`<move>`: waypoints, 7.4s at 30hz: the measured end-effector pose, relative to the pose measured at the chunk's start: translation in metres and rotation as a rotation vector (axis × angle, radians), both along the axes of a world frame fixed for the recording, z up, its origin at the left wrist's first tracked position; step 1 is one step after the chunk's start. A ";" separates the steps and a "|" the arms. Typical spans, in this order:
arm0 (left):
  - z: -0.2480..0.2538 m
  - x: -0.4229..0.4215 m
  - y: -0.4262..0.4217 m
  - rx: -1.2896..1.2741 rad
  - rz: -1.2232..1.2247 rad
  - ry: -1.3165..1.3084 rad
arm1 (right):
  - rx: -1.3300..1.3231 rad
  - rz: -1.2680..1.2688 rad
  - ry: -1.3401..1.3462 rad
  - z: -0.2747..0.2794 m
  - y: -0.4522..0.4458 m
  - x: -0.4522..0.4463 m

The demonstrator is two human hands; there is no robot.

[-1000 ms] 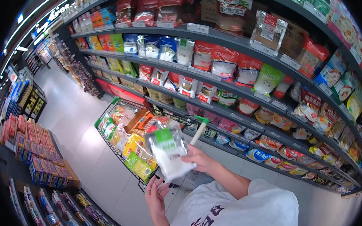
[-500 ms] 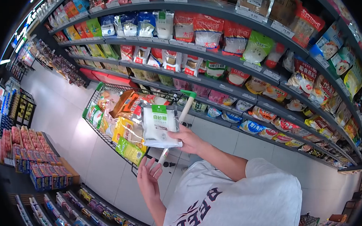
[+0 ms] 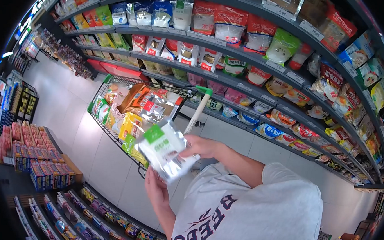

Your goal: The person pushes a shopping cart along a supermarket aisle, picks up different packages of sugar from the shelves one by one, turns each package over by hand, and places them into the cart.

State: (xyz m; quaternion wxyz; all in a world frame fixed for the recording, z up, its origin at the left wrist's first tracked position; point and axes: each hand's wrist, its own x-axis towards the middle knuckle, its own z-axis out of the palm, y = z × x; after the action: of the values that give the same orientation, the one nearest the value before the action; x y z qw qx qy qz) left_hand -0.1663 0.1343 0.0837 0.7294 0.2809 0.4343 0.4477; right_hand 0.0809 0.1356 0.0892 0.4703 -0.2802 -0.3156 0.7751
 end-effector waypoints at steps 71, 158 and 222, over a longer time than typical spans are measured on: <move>-0.097 0.041 0.072 -0.271 0.226 1.589 | -0.025 -0.019 -0.629 -0.137 0.526 -0.042; -0.077 0.067 0.174 0.144 -0.147 0.768 | 0.076 -0.487 0.209 0.007 0.307 0.072; 0.000 -0.002 0.064 0.005 0.107 0.111 | 0.048 0.320 -0.523 0.007 0.136 -0.011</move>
State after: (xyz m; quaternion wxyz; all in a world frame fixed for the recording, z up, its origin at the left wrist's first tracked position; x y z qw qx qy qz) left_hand -0.1688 0.1979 0.0837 0.6785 0.2835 0.4875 0.4707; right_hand 0.0700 0.2713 0.0960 0.2515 -0.4057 -0.4843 0.7332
